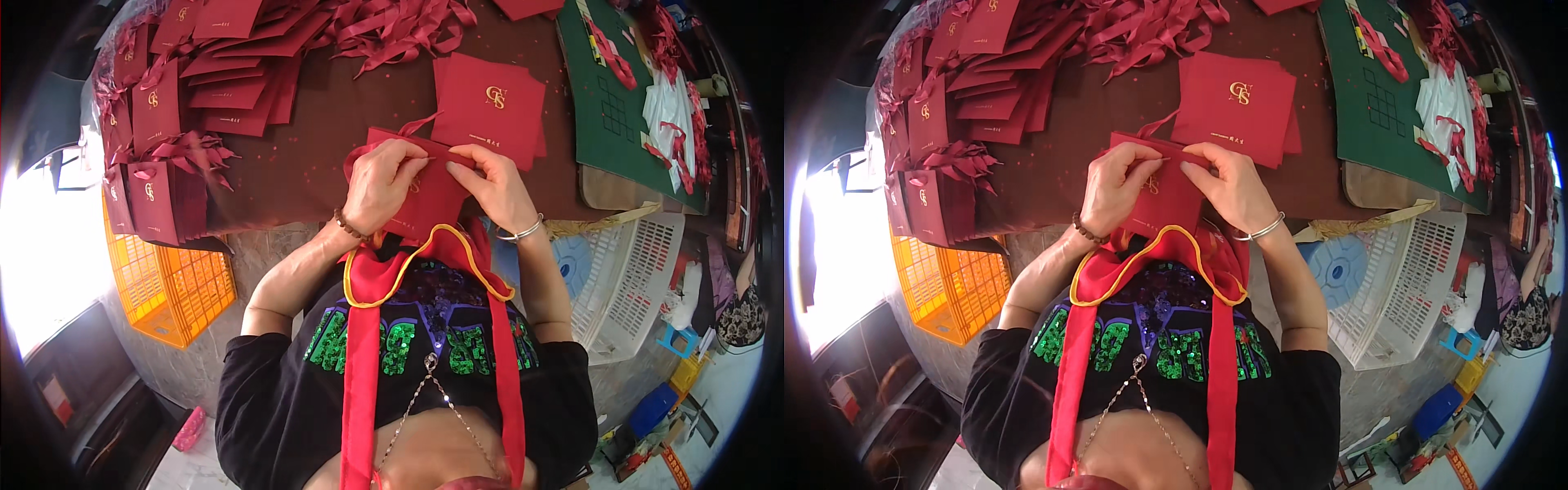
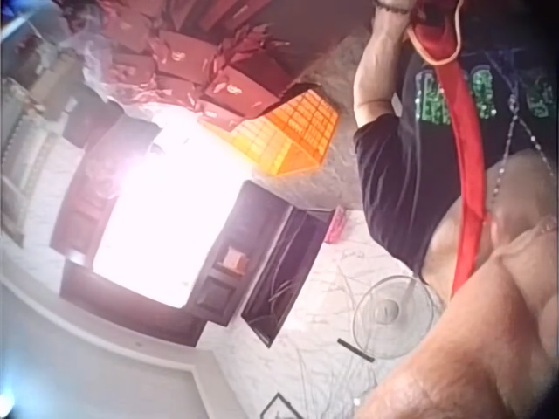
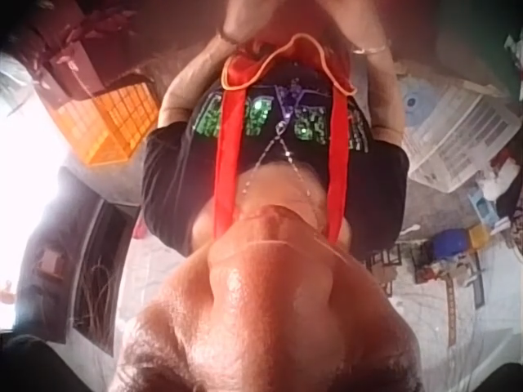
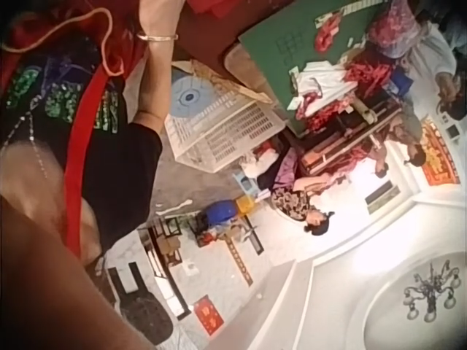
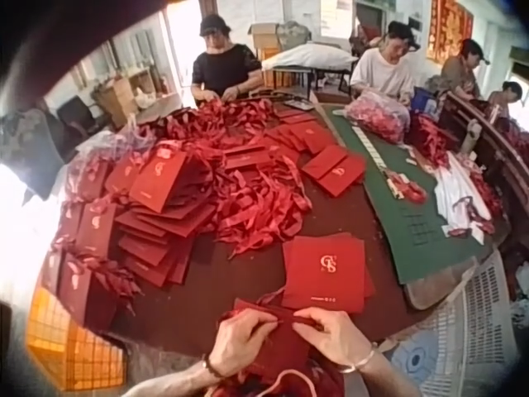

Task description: The person ties decorative red ribbons onto red gift envelopes by hand.

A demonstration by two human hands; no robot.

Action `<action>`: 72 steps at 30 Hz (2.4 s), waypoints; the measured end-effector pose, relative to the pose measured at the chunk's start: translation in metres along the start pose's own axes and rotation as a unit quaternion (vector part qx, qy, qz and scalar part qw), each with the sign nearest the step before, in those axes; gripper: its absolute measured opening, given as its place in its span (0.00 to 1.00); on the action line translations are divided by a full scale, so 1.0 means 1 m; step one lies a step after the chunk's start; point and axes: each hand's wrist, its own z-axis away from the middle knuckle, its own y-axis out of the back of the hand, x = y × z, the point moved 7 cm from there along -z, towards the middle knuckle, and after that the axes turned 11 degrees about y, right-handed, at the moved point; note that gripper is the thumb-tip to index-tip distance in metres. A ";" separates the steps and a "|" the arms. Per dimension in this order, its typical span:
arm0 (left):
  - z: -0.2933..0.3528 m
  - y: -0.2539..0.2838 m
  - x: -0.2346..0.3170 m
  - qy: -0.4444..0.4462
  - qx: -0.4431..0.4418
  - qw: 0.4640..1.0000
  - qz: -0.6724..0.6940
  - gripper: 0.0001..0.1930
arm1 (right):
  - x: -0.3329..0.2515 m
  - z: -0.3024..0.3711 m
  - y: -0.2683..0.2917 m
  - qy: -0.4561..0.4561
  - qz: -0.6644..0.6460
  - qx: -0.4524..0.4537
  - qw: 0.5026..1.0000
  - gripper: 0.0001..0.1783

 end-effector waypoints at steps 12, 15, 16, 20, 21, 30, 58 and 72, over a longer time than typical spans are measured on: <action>0.003 0.006 0.010 -0.062 0.020 0.998 -0.027 0.03 | 0.008 0.006 -0.008 -0.100 -0.145 -0.026 0.984 0.14; 0.003 0.002 0.011 -0.073 0.008 0.997 -0.026 0.04 | 0.012 0.007 -0.006 -0.085 -0.072 -0.048 0.993 0.15; 0.004 0.000 0.013 -0.074 0.008 0.997 -0.026 0.04 | 0.013 0.007 -0.007 -0.085 -0.072 -0.048 0.993 0.15; 0.006 -0.006 0.018 -0.101 0.000 0.994 -0.042 0.04 | 0.005 0.006 -0.005 -0.057 -0.041 -0.034 0.997 0.16; 0.006 -0.006 0.018 -0.098 0.003 0.994 -0.043 0.04 | 0.002 0.006 -0.005 -0.057 -0.021 -0.033 0.998 0.16; 0.010 -0.004 0.021 -0.103 0.038 0.993 -0.042 0.04 | 0.006 0.007 -0.005 -0.053 -0.036 -0.020 0.998 0.15; 0.022 -0.022 0.045 -0.287 0.089 0.911 -0.283 0.07 | -0.011 0.005 0.000 0.007 0.051 0.011 0.999 0.11; 0.020 -0.019 0.039 -0.259 0.110 0.923 -0.264 0.08 | -0.017 0.003 -0.001 0.013 0.091 0.010 0.996 0.12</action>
